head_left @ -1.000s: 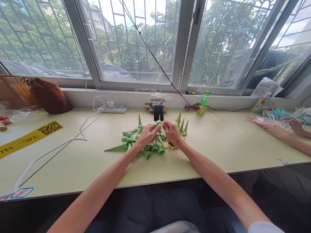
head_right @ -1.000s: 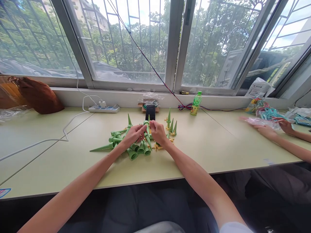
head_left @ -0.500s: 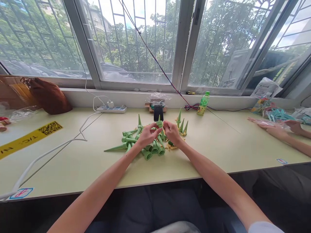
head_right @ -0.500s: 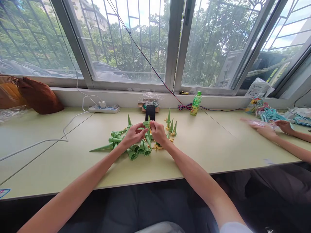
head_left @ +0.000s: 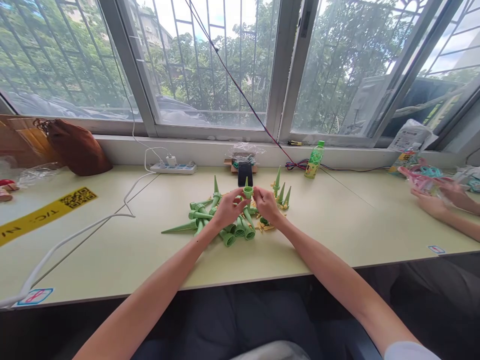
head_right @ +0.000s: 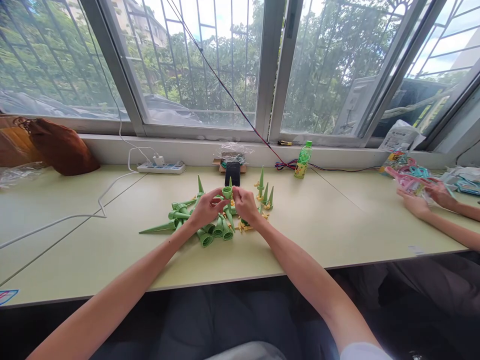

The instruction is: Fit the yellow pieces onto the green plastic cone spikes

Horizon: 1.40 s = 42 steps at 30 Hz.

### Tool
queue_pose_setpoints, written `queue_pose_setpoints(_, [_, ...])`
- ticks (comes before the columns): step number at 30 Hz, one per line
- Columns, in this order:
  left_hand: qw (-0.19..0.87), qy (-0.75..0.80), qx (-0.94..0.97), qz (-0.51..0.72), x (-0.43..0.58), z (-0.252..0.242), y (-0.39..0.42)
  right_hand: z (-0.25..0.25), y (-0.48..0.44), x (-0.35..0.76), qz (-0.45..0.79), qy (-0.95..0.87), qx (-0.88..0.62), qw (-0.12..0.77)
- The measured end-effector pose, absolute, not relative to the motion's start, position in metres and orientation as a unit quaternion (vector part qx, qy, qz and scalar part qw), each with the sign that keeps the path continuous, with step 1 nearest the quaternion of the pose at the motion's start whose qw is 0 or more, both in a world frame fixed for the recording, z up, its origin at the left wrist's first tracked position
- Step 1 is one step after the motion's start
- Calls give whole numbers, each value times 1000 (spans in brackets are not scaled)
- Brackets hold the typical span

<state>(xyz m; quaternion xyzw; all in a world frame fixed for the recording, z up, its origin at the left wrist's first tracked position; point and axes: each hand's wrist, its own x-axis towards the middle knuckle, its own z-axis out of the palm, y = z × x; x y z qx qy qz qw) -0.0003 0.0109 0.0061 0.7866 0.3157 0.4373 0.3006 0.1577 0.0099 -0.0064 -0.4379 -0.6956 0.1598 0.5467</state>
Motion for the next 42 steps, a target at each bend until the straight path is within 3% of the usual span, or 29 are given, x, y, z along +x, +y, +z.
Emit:
queue_pose_setpoints(5, [245, 306, 806, 443, -2, 6, 11, -7, 10, 158, 171, -695, -435, 546])
queue_pose_setpoints(13, [268, 265, 806, 456, -2, 8, 8, -4, 8, 157, 176, -698, -439, 538])
queue_pose_setpoints(23, [197, 251, 814, 485, -2, 8, 6, -5, 10, 156, 152, -699, -436, 546])
queue_pose_setpoints(37, [250, 222, 803, 494, -5, 8, 9, -4, 7, 155, 146, -702, -425, 551])
queue_pose_setpoints(42, [190, 263, 815, 481, -7, 11, 7, -3, 8, 154, 141, -706, -429, 546])
